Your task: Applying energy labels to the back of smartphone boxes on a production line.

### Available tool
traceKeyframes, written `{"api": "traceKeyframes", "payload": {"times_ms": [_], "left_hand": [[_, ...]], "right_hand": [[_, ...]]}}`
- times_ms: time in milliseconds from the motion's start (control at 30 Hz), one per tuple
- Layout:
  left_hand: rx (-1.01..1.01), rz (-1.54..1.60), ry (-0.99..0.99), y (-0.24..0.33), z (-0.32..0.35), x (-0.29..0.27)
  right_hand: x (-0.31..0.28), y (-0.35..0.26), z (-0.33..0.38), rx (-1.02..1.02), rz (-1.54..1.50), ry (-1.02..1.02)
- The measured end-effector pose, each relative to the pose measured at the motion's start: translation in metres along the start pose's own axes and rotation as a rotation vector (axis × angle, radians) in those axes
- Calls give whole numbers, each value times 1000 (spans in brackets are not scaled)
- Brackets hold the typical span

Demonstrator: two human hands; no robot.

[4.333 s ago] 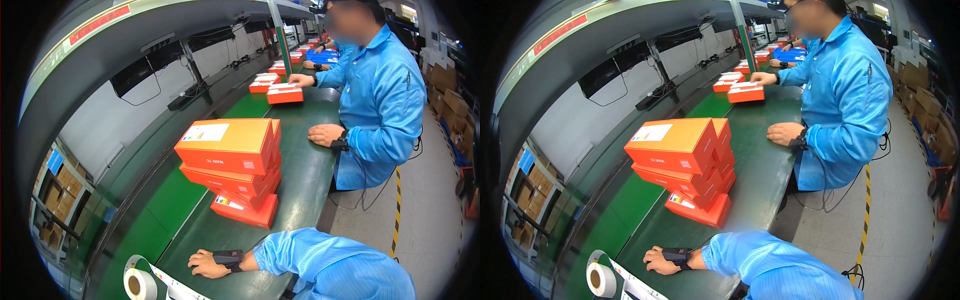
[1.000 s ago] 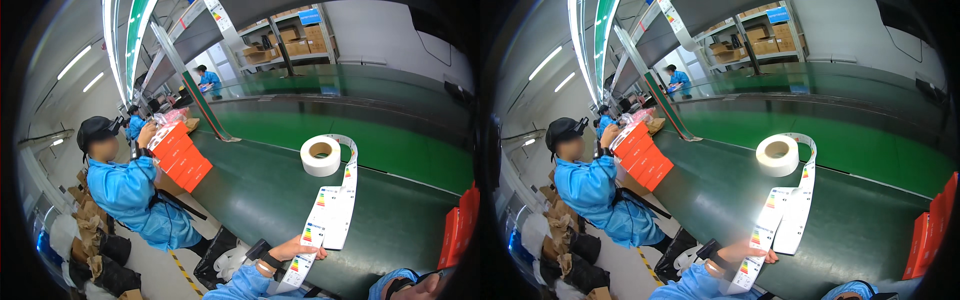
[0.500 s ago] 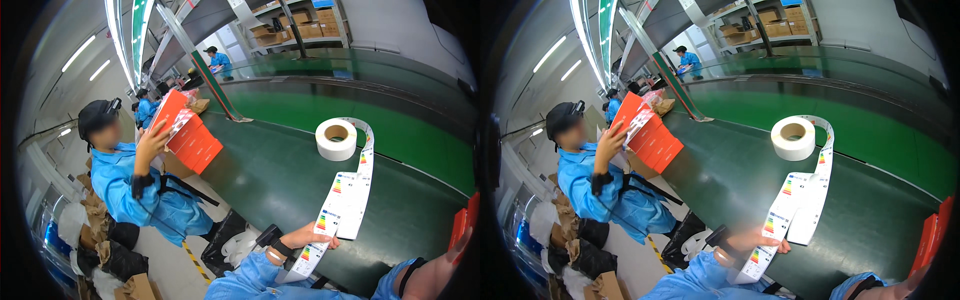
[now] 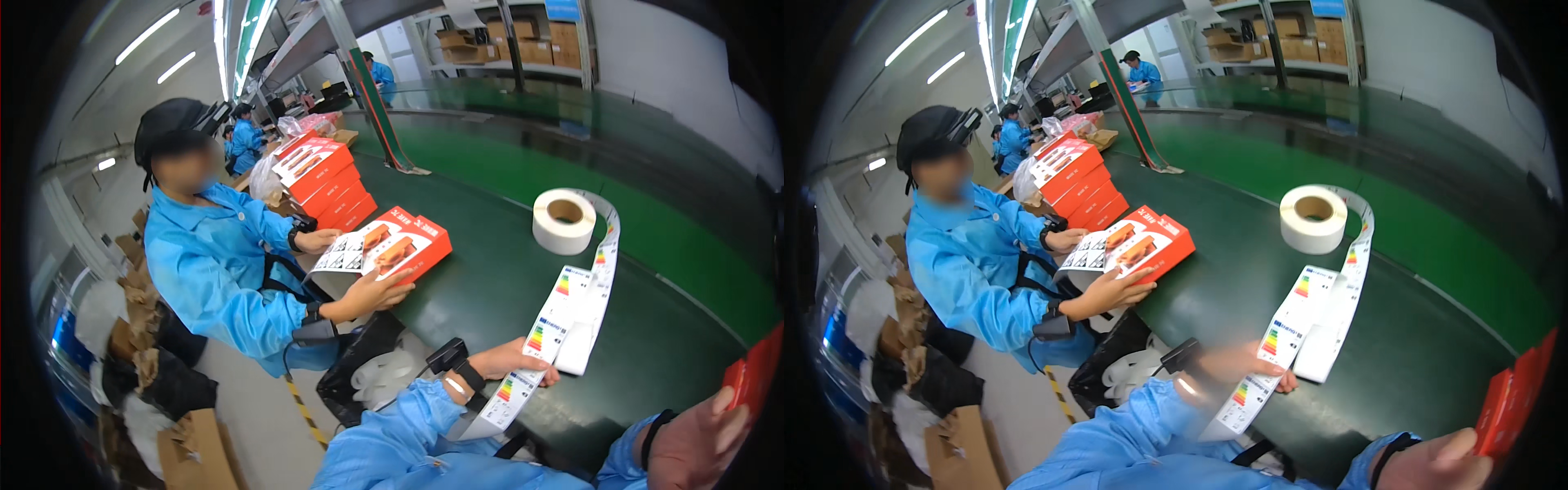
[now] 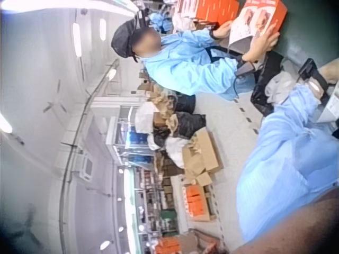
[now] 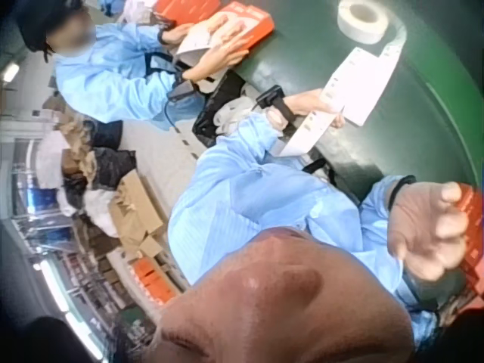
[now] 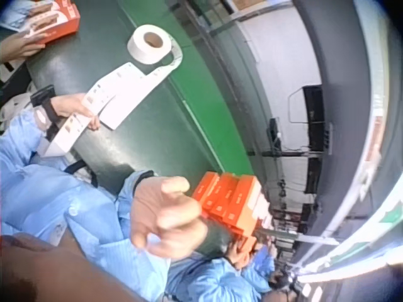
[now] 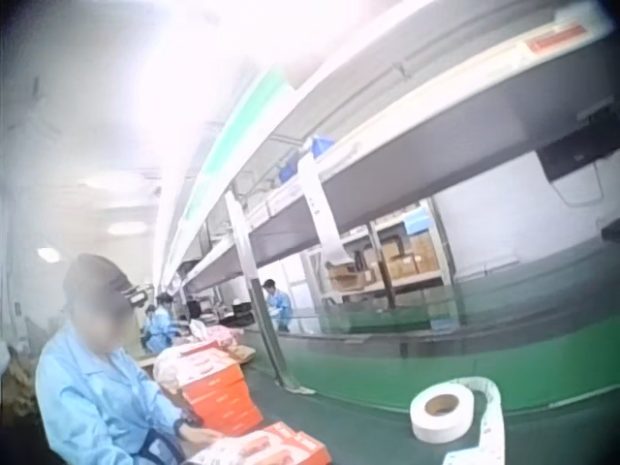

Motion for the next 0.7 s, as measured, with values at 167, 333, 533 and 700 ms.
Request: {"api": "traceKeyframes", "payload": {"times_ms": [167, 333, 533, 700], "left_hand": [[-56, -11, -107, 4, -24, 19], [-34, -416, 2, 23, -18, -41], [-9, -1010, 302, 180, 15, -173], [-240, -1463, 855, 266, 89, -305]], "right_hand": [[63, 33, -9, 302, 210, -291], [135, 90, 124, 654, -119, -867], [168, 162, 228, 1279, -180, -782], [222, 227, 265, 1969, -574, -287]]}}
Point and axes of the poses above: each hand's wrist, its own z-axis away from the middle knuckle, its own x-axis out of the palm, y = z × x, the point moved 9 cm from there along -z, towards the middle knuckle, and after that the axes turned 11 degrees about y, right-handed, at the moved point
